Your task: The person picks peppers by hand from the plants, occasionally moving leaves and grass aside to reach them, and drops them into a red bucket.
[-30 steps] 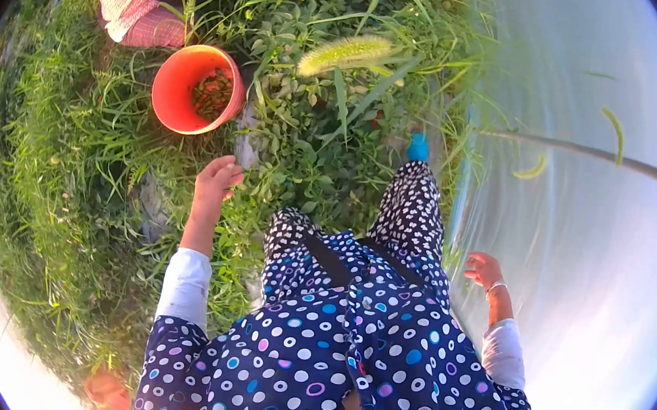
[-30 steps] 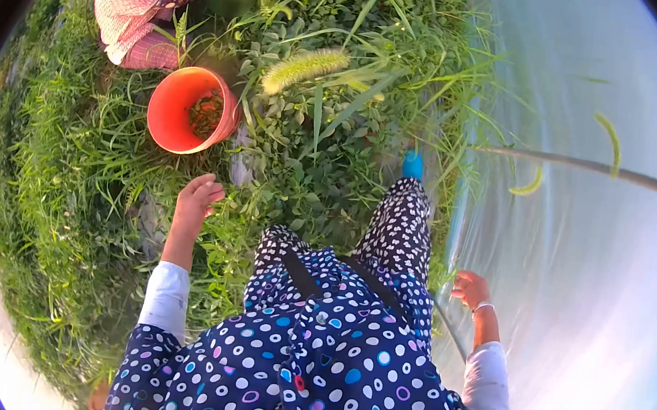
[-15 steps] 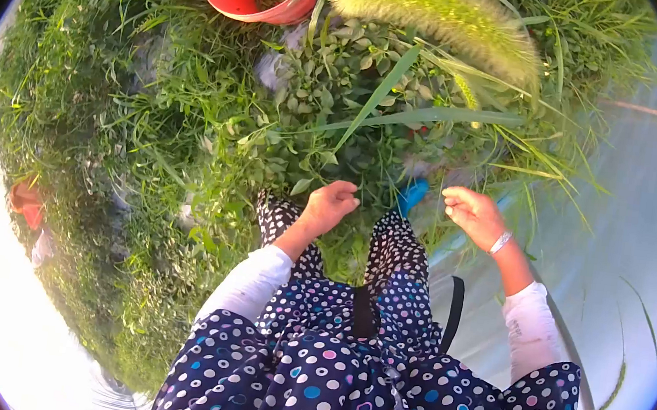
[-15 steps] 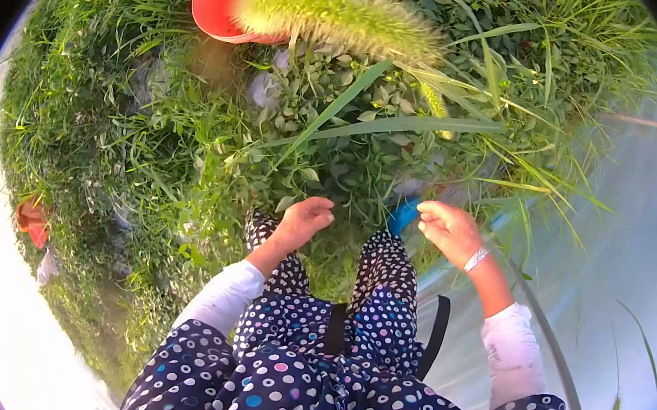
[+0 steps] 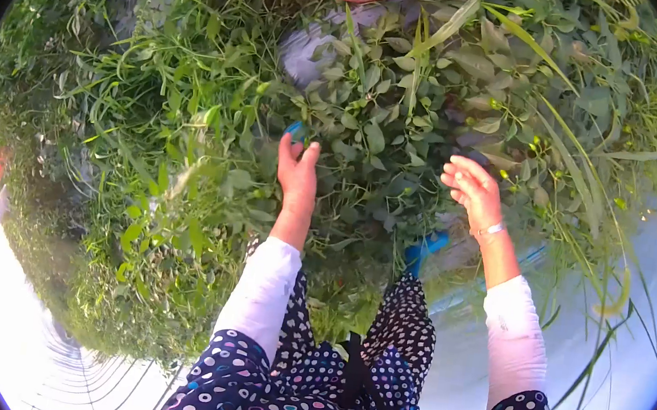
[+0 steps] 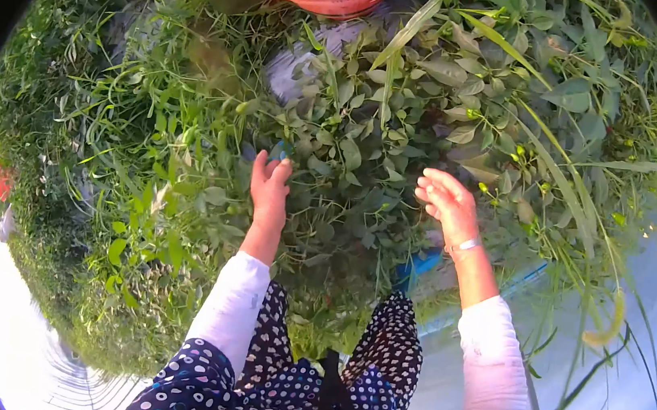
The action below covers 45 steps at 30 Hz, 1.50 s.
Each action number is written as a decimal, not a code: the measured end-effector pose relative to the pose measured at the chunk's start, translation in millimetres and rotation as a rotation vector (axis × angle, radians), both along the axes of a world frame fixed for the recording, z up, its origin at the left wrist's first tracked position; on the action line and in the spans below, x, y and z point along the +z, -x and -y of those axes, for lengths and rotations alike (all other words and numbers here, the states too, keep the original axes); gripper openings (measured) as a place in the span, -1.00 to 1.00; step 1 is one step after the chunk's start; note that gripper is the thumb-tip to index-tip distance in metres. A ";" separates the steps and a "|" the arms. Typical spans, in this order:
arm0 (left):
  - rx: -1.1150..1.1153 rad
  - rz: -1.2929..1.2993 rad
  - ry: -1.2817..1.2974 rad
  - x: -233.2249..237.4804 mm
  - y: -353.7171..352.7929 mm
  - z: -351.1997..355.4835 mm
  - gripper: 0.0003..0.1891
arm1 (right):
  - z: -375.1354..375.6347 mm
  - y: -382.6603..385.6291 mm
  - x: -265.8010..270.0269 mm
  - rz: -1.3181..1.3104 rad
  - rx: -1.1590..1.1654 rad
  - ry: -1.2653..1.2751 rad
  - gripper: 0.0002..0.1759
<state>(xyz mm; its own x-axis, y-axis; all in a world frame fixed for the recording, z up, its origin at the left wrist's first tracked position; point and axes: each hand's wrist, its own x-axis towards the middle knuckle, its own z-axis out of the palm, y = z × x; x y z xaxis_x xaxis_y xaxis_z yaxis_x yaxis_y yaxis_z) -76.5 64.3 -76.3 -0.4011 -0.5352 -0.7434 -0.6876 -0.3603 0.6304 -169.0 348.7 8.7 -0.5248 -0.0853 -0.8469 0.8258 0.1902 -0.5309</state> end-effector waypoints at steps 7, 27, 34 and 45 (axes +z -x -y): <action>0.187 0.023 -0.127 -10.8 25.8 10.1 -0.29 | 45.5 43.6 -156.5 0.061 -0.101 0.034 -0.72; 0.040 -0.146 -0.212 14.3 58.8 -14.8 -0.47 | 112.4 -56.9 -158.3 -0.486 0.280 0.469 -0.48; -0.209 -0.067 -0.119 9.1 63.3 -3.2 -0.43 | 131.4 -58.9 -135.0 -0.681 0.699 -0.094 -0.41; -0.191 -0.073 0.085 -20.1 51.3 0.3 -0.66 | 140.2 -53.6 -107.0 -0.553 0.891 -0.290 -0.35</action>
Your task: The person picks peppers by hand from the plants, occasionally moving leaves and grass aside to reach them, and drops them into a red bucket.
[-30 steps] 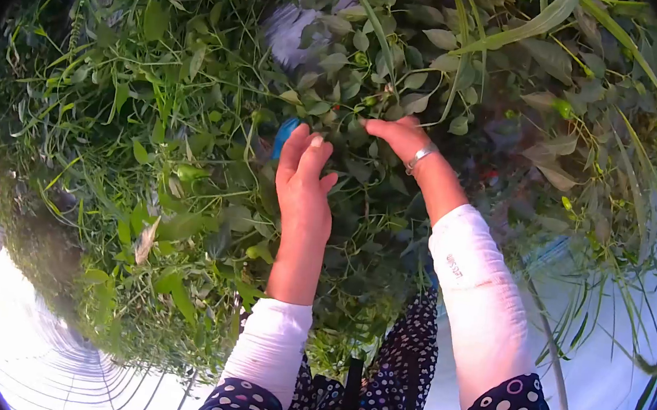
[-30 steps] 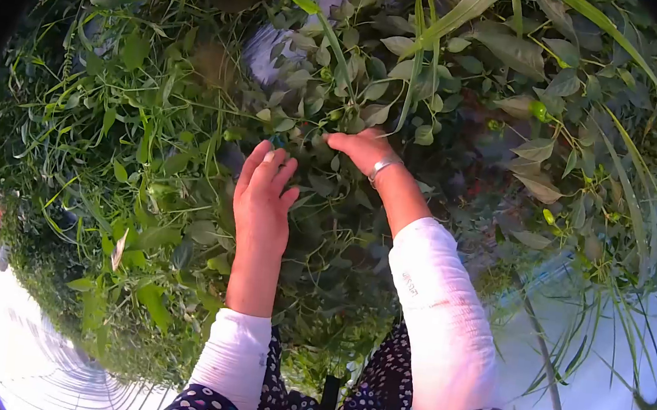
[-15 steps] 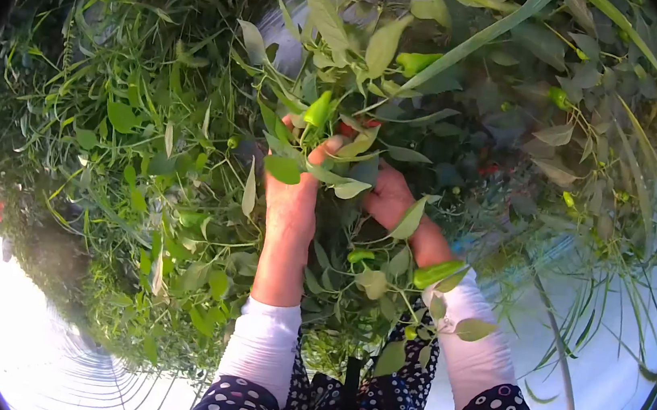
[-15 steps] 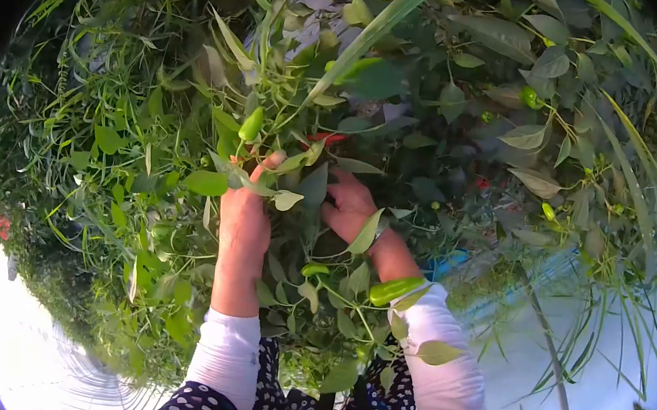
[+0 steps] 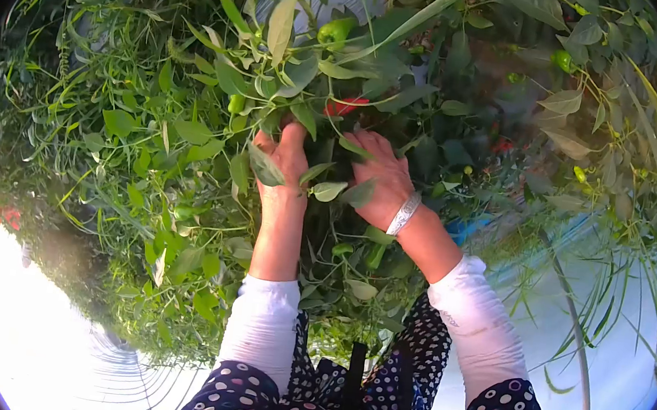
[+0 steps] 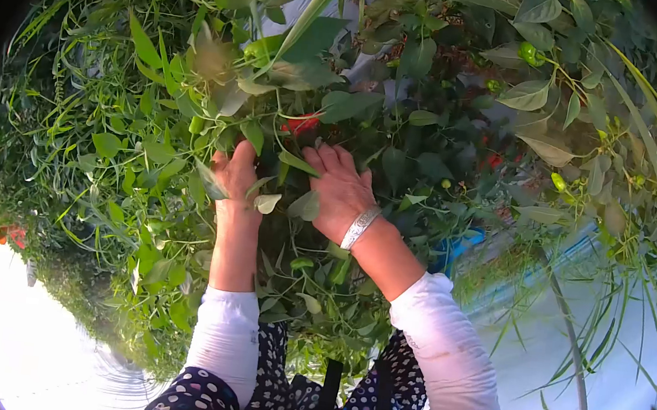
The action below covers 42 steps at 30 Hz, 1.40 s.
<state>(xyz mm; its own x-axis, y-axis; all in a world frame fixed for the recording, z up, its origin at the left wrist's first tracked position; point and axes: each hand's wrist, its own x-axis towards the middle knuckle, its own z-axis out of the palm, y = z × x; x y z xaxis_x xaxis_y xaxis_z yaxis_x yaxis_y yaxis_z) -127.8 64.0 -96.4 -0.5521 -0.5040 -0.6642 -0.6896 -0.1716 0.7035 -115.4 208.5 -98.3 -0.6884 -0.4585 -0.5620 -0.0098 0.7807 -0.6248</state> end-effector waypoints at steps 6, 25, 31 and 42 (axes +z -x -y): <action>0.418 0.051 -0.421 1.7 2.8 10.3 -0.73 | -28.9 -0.8 -0.9 -0.091 -0.317 0.360 -0.42; 0.504 0.038 -0.583 10.7 7.2 14.7 -0.74 | -39.9 91.0 100.8 0.001 -0.452 0.639 -0.79; 0.513 -0.003 -0.613 10.4 4.3 20.2 -0.75 | -4.4 105.0 2.1 0.190 -0.529 0.391 -0.66; 0.494 -0.044 -0.376 8.4 5.8 18.6 -0.69 | 80.7 73.0 15.1 0.118 -0.483 0.738 -0.47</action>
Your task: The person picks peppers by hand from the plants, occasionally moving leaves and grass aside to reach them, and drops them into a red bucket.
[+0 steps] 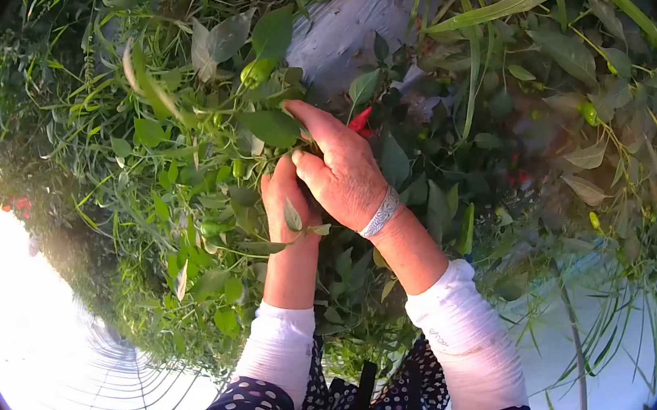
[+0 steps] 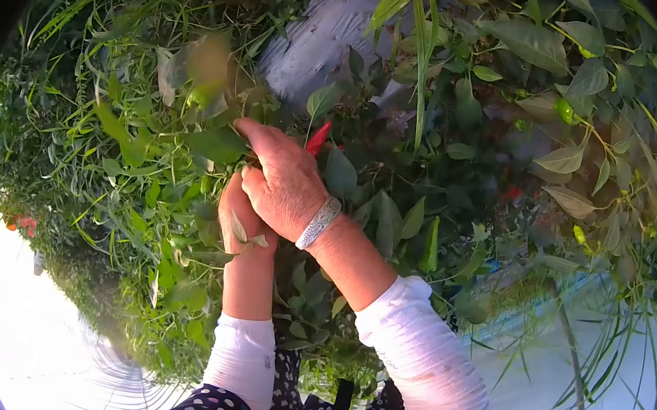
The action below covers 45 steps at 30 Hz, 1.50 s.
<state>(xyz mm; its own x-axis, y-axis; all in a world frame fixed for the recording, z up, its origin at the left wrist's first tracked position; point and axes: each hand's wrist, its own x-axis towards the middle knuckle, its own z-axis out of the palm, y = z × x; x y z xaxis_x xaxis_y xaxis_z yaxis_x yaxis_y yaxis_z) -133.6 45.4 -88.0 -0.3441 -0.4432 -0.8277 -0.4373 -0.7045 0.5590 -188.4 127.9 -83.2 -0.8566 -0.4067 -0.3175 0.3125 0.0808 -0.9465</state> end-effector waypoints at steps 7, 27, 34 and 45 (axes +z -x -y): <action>0.010 -0.124 -0.162 16.6 0.7 11.1 -0.58 | -4.7 -39.2 15.4 -0.128 0.005 -0.019 -0.52; 0.043 -0.324 -0.260 9.2 2.2 -5.7 -0.53 | -63.9 44.4 -62.9 0.365 0.563 -0.336 -0.78; -0.131 -0.347 -0.280 8.3 -0.4 -7.4 -0.44 | -68.5 70.5 -44.2 0.134 1.022 -0.425 -0.77; -0.224 -0.391 -0.272 8.9 5.1 -8.4 -0.46 | -86.1 54.4 -27.0 0.190 0.750 -0.364 -0.72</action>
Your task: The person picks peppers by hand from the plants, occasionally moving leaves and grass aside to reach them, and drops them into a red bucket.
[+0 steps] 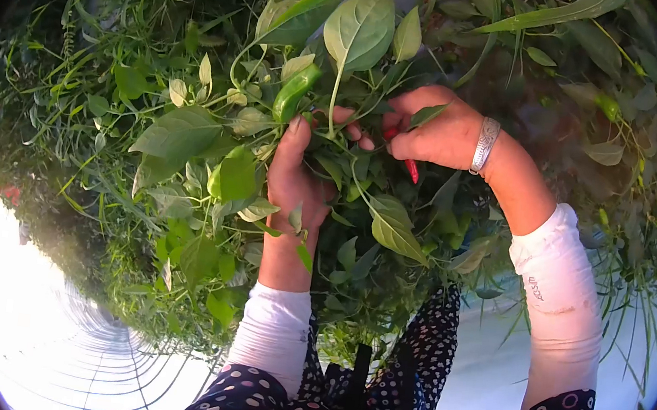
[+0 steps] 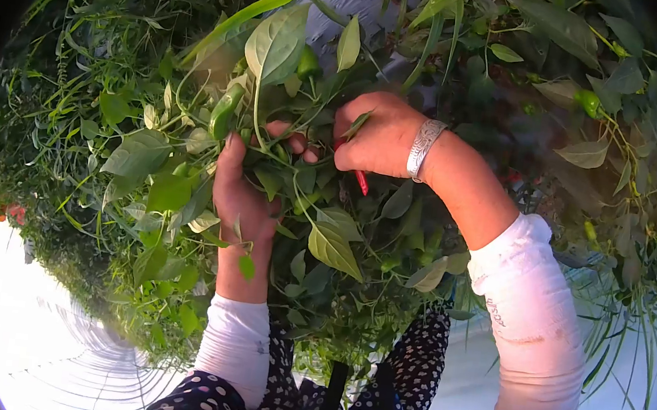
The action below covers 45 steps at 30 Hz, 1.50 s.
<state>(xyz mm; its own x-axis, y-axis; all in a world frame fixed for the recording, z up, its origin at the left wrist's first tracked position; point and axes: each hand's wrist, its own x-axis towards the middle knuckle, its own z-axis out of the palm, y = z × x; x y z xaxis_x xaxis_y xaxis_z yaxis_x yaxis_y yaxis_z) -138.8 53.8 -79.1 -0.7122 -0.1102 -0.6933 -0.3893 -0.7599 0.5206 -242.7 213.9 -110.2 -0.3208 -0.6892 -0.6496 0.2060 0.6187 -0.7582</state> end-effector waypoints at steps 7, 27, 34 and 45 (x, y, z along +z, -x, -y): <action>0.066 0.038 0.000 -3.3 0.9 6.6 -0.53 | -7.0 10.7 55.4 0.520 -0.535 0.208 -0.83; 0.011 0.118 -0.022 2.0 2.2 6.8 -0.54 | -4.0 85.9 21.1 -0.523 -0.155 -0.257 -0.40; 0.015 0.118 -0.033 -0.5 1.1 6.6 -0.57 | 38.4 78.9 26.2 -0.434 -0.106 -0.200 -0.45; 0.143 0.076 -0.093 -1.6 0.4 3.2 -0.60 | 23.7 31.9 -7.7 0.336 -0.658 0.219 -0.54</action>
<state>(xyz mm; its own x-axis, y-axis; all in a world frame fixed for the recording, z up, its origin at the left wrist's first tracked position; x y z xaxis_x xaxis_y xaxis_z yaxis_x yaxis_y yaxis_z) -139.2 50.6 -80.8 -0.6390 -0.1392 -0.7565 -0.3093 -0.8540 0.4184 -274.6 190.3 -117.9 -0.5184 -0.5491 -0.6555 0.7206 0.1322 -0.6806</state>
